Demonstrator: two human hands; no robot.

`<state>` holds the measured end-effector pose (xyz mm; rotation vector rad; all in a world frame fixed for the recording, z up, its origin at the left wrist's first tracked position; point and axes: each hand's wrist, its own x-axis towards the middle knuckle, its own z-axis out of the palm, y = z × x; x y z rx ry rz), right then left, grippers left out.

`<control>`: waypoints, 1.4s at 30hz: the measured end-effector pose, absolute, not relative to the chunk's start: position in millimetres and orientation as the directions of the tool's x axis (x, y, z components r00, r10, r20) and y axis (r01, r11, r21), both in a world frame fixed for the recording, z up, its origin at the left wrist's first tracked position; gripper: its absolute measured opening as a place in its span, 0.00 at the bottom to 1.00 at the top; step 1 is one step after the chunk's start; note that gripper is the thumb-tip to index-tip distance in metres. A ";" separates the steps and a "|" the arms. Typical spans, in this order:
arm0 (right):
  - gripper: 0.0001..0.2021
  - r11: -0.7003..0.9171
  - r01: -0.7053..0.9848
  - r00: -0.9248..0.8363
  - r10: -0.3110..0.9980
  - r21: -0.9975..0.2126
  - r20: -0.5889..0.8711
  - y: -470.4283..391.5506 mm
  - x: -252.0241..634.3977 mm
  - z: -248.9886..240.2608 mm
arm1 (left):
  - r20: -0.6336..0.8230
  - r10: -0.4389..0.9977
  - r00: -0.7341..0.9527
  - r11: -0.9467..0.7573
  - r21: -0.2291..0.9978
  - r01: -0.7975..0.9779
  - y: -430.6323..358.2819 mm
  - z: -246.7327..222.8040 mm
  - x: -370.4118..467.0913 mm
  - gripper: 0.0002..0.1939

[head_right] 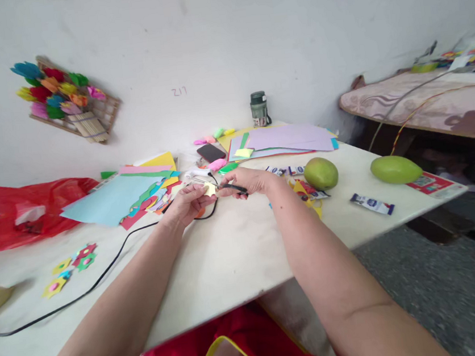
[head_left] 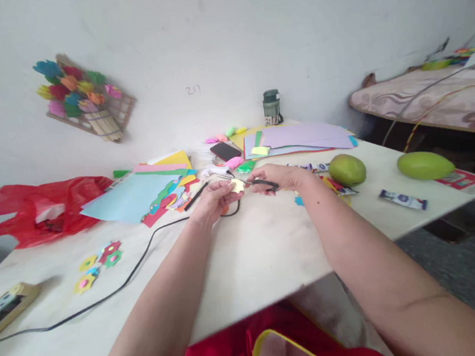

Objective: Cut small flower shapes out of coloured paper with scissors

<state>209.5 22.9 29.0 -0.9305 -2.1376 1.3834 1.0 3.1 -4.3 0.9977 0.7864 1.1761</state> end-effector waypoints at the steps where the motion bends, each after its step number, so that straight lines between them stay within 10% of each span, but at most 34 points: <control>1: 0.10 0.283 0.308 -0.681 0.732 -0.908 -0.003 23.0 209.7 28.7 | 0.004 0.975 0.224 0.080 0.928 -0.364 3.1 -4.3 1.0 0.11; 29: 0.12 0.167 0.425 -0.489 0.869 -0.890 -0.070 20.8 220.5 34.1 | -0.030 0.980 0.196 0.084 0.958 -0.273 2.4 -1.3 3.0 0.14; 42: 0.18 0.146 0.085 -0.361 0.926 -0.986 0.106 20.8 193.2 32.3 | 0.053 0.961 0.272 0.004 0.979 -0.203 0.6 -2.7 8.8 0.20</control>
